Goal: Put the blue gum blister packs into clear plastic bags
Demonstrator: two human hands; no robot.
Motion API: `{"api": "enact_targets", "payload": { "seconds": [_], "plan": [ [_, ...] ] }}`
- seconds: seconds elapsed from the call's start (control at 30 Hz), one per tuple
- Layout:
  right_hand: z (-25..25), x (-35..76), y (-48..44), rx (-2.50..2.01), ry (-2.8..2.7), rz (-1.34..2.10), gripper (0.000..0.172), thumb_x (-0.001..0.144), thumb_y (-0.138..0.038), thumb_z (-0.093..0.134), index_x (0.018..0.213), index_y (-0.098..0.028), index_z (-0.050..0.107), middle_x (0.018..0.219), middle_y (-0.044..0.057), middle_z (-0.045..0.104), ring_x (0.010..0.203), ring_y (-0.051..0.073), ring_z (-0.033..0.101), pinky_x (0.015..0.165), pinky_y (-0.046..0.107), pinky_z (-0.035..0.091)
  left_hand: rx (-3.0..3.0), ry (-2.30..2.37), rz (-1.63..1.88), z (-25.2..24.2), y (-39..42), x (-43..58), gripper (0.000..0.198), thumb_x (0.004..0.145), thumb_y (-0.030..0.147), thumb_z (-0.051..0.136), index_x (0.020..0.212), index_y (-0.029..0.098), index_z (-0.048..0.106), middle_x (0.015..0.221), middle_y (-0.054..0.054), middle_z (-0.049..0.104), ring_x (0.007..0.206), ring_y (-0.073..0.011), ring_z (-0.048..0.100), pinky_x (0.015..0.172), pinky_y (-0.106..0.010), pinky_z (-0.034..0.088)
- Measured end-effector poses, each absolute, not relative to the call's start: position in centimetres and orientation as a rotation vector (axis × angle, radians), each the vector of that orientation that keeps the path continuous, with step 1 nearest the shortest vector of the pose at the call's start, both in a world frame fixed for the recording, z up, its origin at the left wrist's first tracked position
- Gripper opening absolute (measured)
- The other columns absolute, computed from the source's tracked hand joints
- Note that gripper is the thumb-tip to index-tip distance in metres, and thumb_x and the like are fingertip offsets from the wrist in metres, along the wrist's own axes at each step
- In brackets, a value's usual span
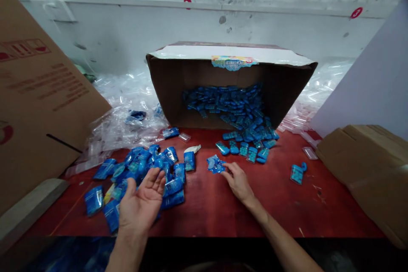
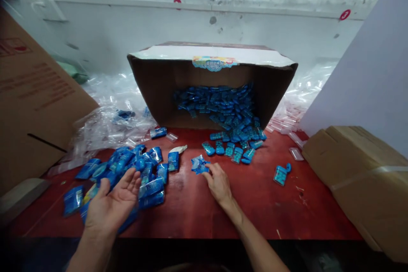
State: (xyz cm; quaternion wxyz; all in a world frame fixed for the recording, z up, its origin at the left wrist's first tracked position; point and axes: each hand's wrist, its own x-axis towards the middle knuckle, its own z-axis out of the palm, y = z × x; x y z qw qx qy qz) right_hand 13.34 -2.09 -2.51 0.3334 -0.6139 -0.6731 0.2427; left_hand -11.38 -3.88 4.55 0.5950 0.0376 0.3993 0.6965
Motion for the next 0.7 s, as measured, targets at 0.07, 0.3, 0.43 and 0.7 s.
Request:
{"api": "enact_targets", "payload": {
  "seconds": [0.07,0.3,0.43,0.7],
  "plan": [
    [-2.8,13.1,-0.6,-1.786,-1.862,0.46,0.022,0.079,-0.027,0.048,0.1,-0.023,0.056,0.088,0.003,0.055,0.079,0.016,0.053,0.067,0.024,0.039,0.1,0.99,1.493,4.2,-4.2,-10.4,0.029,0.083,0.027,0.034,0.085,0.01,0.057,0.067,-0.008,0.065,0.065,-0.0169,0.063,0.056,-0.028,0.051],
    [-3.6,12.1,0.0,-1.913,-1.923,0.296,0.022,0.085,-0.025,0.04,0.079,-0.02,0.061,0.081,0.004,0.056,0.079,0.015,0.052,0.065,0.022,0.035,0.249,1.119,1.018,0.0,-6.0,-1.5,0.021,0.07,0.023,0.058,0.087,0.014,0.053,0.062,-0.003,0.063,0.045,-0.0104,0.057,0.043,-0.019,0.042],
    [-2.6,12.3,-2.1,-1.747,-1.92,0.326,0.026,0.086,-0.03,0.037,0.084,-0.023,0.062,0.08,0.003,0.054,0.074,0.014,0.052,0.065,0.023,0.036,0.375,1.09,1.042,-1.3,-4.6,0.4,0.032,0.06,0.03,0.067,0.084,0.013,0.053,0.063,0.0,0.06,0.043,-0.0073,0.053,0.039,-0.017,0.036],
    [-2.1,12.2,-3.2,-1.413,-1.479,0.914,0.022,0.073,-0.035,0.053,0.086,-0.019,0.06,0.076,0.002,0.054,0.067,0.015,0.05,0.063,0.026,0.04,0.502,1.203,1.147,-2.4,-3.4,0.9,0.031,0.05,0.033,0.071,0.069,0.011,0.061,0.049,0.0,0.057,0.04,-0.0086,0.048,0.039,-0.019,0.034]
  ]
}}
